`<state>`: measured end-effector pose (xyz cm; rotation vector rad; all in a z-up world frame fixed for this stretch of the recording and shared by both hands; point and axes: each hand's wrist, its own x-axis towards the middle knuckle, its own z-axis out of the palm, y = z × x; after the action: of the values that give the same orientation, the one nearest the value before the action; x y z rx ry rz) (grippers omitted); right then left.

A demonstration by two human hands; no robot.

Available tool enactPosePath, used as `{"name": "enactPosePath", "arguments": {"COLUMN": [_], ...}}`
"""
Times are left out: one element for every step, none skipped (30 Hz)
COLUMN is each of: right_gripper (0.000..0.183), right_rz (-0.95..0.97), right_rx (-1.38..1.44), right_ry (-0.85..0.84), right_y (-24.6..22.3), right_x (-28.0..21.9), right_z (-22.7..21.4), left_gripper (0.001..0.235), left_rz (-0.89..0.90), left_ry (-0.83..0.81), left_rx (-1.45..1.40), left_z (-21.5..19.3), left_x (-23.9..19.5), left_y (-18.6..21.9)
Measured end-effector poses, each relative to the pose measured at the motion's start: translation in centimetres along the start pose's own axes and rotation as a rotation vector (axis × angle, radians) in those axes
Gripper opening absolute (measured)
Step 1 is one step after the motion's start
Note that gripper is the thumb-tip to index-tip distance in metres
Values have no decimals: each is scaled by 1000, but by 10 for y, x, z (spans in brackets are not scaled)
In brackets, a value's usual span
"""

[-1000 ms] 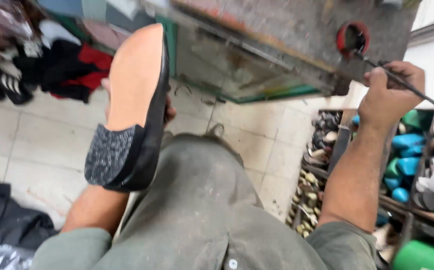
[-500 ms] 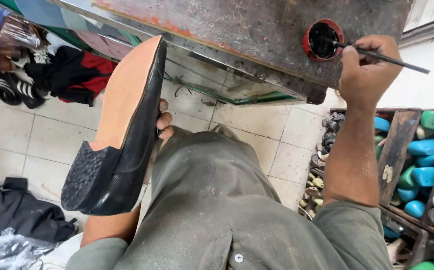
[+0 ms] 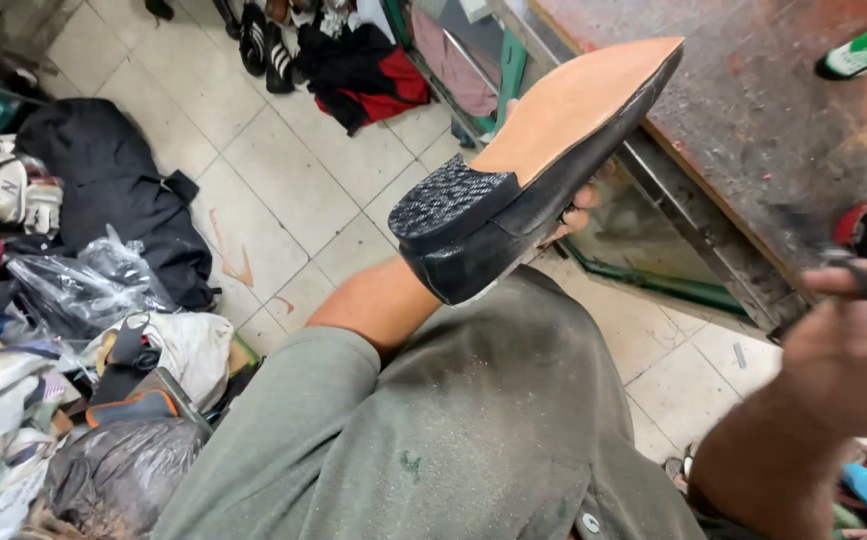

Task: Applying black dye to the edge of a shoe sole and heel using a brush at a repair station.

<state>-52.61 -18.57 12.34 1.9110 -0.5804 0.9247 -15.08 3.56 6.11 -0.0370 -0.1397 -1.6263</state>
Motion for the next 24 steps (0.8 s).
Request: {"name": "enactPosePath", "arguments": {"right_gripper": [20,20,30,30,27,24,24,23,24,24,23,23,23,23,23,23,23,23,23,23,23,23,23,23], "right_rz": [6,331,636,639,598,557,549,517,488,485,461,436,434,432,430,429,420,411,412,404,392,391,392,393], "right_rx": [-5,741,1553,1552,1600,1647,1652,1692,1733,1737,1744,1750,1758,1763,1765,1769,1769,1769,1769,1775,1783,1786,1779,1771], "right_ry": [9,131,236,242,178,112,118,86,50,50,51,53,46,39,35,32,38,44,41,49,57,54,42,31], "right_y": [-27,-51,-72,-77,-82,-87,-92,-97,-103,-106,-110,-114,-116,-119,-121,-123,-124,-126,-127,-129,-130,-131,-131,-131], "right_x": [55,109,161,165,167,170,174,178,181,185,187,189,189,190,190,191,191,192,193,194,196,196,197,198], "right_z": [2,-7,-30,-28,-26,-25,-24,-22,-23,-21,-20,-19,-18,-17,-16,-14,-13,-11,-10,-9,-8,-8,-9,-9], "left_gripper": [71,73,76,79,82,84,87,90,93,95,98,101,104,107,110,110,113,117,117,117,116,116,116,116], "left_rz": [-46,-92,-139,-185,-227,-267,-305,-343,-382,-420,-453,-487,-520,-554,-592,-587,-664,-741,-740,-733,-722,-718,-707,-696], "left_ry": [-36,-72,-101,-130,-155,-181,-215,-249,-279,-308,-336,-364,-392,-420,-450,-450,-447,-444,-443,-436,-430,-430,-422,-414], "left_rx": [-13,-25,-42,-60,-84,-108,-124,-141,-161,-181,-205,-230,-255,-281,-304,-306,-273,-239,-242,-243,-242,-243,-241,-238], "left_z": [-1,-3,-3,-5,-7,-9,-12,-14,-16,-18,-21,-25,-28,-31,-33,-35,-37,-38,-38,-39,-38,-38,-38,-38], "left_x": [14,29,42,53,63,72,83,94,103,110,116,121,123,125,133,135,139,142,139,135,131,128,127,126], "left_y": [0,1,1,2,-1,-3,-1,3,5,9,11,13,18,22,26,32,38,44,41,39,36,36,36,36]}}
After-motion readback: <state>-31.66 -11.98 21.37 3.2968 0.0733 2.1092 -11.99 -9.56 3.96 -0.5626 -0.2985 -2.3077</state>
